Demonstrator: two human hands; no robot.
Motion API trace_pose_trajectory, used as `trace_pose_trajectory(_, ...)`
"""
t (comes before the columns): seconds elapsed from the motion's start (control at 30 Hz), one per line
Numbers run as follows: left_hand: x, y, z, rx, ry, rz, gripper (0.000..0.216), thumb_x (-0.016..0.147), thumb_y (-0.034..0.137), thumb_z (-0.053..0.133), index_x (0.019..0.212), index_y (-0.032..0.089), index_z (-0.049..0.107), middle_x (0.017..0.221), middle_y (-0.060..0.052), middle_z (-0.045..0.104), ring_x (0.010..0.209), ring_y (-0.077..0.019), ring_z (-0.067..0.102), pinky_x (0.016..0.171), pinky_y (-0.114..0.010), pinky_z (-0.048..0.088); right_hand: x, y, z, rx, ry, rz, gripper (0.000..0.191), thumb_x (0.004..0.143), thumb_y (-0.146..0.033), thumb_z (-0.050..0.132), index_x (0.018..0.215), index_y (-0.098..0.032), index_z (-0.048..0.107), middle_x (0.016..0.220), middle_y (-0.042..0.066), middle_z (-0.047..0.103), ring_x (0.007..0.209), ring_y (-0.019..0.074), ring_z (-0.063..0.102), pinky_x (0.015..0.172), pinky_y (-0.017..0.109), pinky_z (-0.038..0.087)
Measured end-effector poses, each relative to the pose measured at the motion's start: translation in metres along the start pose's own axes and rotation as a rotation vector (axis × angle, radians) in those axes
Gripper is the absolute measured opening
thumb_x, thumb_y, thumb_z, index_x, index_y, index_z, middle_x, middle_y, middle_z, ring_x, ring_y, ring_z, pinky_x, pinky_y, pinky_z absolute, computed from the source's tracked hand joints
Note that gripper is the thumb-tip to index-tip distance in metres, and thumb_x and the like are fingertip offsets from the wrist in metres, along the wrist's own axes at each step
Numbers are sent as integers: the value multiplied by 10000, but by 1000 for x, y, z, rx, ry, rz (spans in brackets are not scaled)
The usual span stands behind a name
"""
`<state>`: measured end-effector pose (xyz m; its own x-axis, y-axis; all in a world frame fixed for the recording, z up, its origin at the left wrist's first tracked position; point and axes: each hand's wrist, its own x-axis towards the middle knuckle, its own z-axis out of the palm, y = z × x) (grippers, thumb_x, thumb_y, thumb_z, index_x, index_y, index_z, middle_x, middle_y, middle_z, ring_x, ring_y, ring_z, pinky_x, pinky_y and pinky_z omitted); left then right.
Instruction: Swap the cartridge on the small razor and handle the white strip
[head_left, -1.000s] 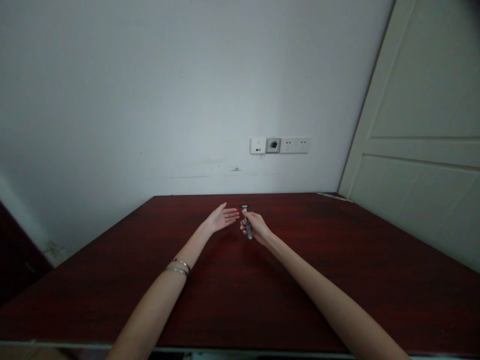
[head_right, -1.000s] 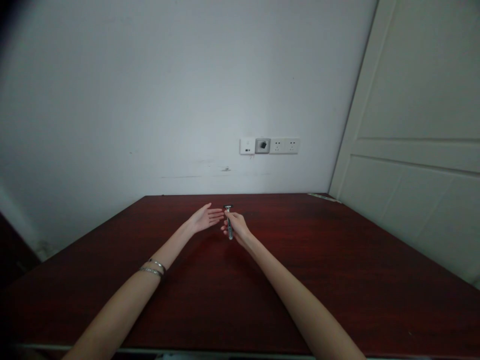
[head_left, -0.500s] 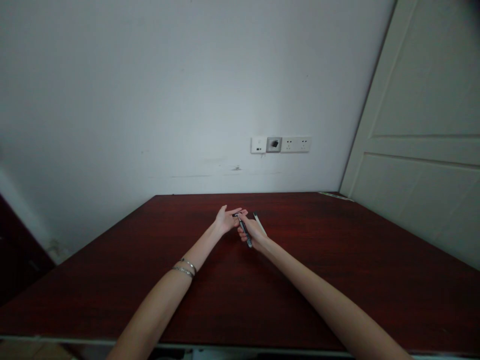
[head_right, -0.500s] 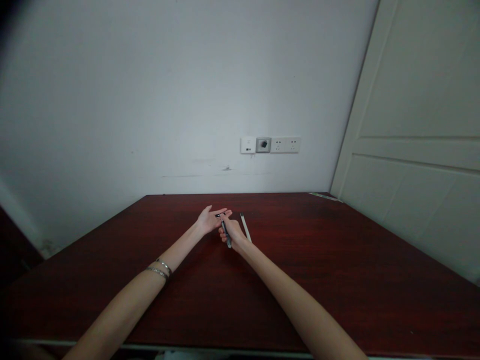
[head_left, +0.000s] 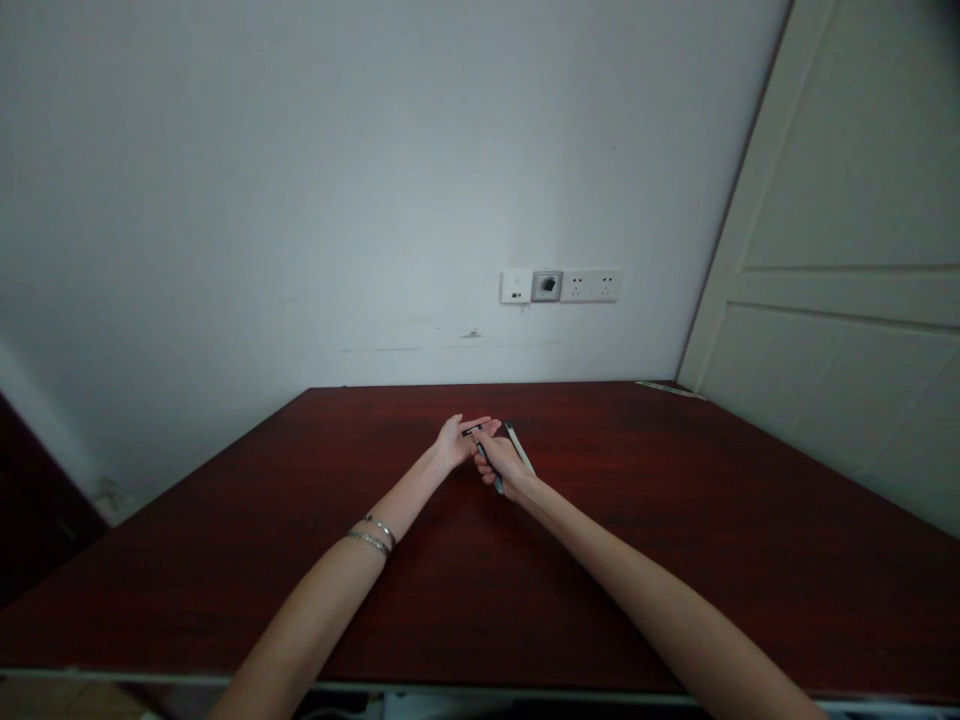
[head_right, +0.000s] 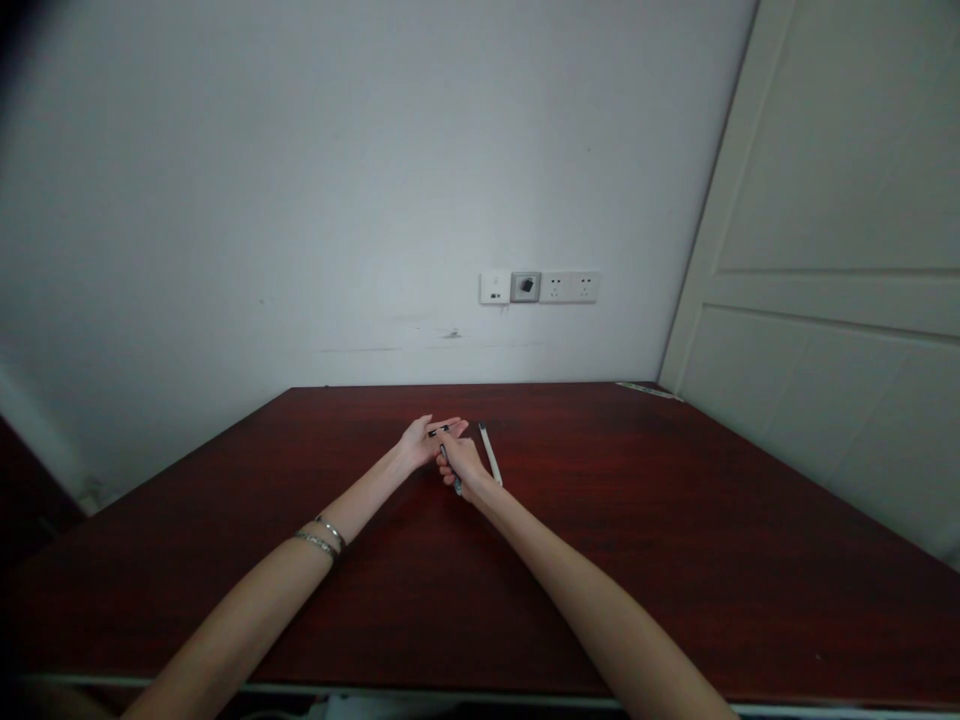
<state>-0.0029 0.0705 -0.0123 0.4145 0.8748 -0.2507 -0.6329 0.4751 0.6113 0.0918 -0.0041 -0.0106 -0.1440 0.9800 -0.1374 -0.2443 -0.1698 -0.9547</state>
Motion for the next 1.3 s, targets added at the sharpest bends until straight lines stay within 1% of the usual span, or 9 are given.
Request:
trace_pose_trajectory(0.17, -2, 1, 1, -8, -11, -20, 534, 886, 259, 249, 1273, -99, 332, 1022, -269, 605, 825, -246, 651, 708, -331, 528, -2, -1, 1, -32, 0, -7, 343, 819, -427, 477, 610, -158, 430, 401, -84, 350, 303, 12, 266, 287, 125, 170)
trace_pose_trajectory(0.3, -5, 1, 3, 5, -12, -16, 526, 884, 255, 257, 1260, -99, 356, 976, -252, 617, 799, -233, 651, 695, -303, 523, -2, -1, 1, -38, 31, -38, 346, 819, -433, 465, 611, -158, 432, 405, -77, 368, 303, 15, 275, 290, 129, 170)
trace_pose_trajectory(0.43, -5, 2, 4, 39, 10, -2, 520, 892, 283, 235, 1211, -80, 427, 915, -235, 622, 795, -239, 638, 686, -317, 516, -1, -2, 0, -14, 52, -48, 344, 800, -446, 483, 608, -172, 403, 400, -83, 363, 300, 18, 276, 298, 134, 168)
trace_pose_trajectory(0.5, -5, 5, 2, 88, 38, 17, 523, 897, 322, 232, 1162, -54, 482, 839, -204, 621, 733, -224, 624, 639, -313, 509, 0, -2, 0, 4, 40, -73, 353, 790, -461, 490, 603, -176, 396, 393, -83, 359, 301, 21, 274, 300, 139, 167)
trace_pose_trajectory(0.63, -4, 17, -7, 264, 91, 109, 550, 898, 419, 232, 1016, 2, 572, 636, -106, 545, 523, -146, 506, 485, -253, 430, 3, 0, -1, -5, -9, -130, 361, 786, -483, 481, 620, -164, 448, 380, -90, 331, 301, 23, 257, 305, 143, 157)
trace_pose_trajectory(0.77, 1, 28, -20, 501, 172, 239, 581, 896, 481, 198, 897, 58, 595, 585, -42, 463, 475, -98, 400, 455, -206, 331, 3, 2, -2, -50, -23, -151, 368, 780, -490, 488, 629, -154, 480, 388, -89, 329, 307, 25, 262, 310, 148, 160)
trace_pose_trajectory(0.9, 9, 31, -33, 778, 276, 346, 627, 838, 614, 212, 848, 110, 585, 619, -16, 422, 532, -110, 386, 493, -212, 309, 2, 3, -3, -73, -14, -165, 373, 773, -500, 493, 629, -156, 485, 400, -85, 338, 313, 30, 268, 310, 157, 171)
trace_pose_trajectory(1.0, 13, 28, -38, 945, 312, 352, 662, 793, 682, 197, 856, 134, 565, 666, -22, 429, 593, -132, 401, 537, -227, 320, 3, 3, -5, -77, -11, -170, 376, 768, -509, 494, 630, -159, 481, 405, -83, 342, 317, 33, 272, 310, 159, 178)
trace_pose_trajectory(1.3, 14, 22, -41, 1298, 215, 345, 696, 785, 696, 130, 928, 145, 530, 804, -61, 530, 759, -190, 457, 696, -287, 342, 9, 5, -9, -66, -28, -194, 410, 734, -564, 507, 639, -165, 482, 397, -93, 327, 317, 35, 276, 313, 156, 189)
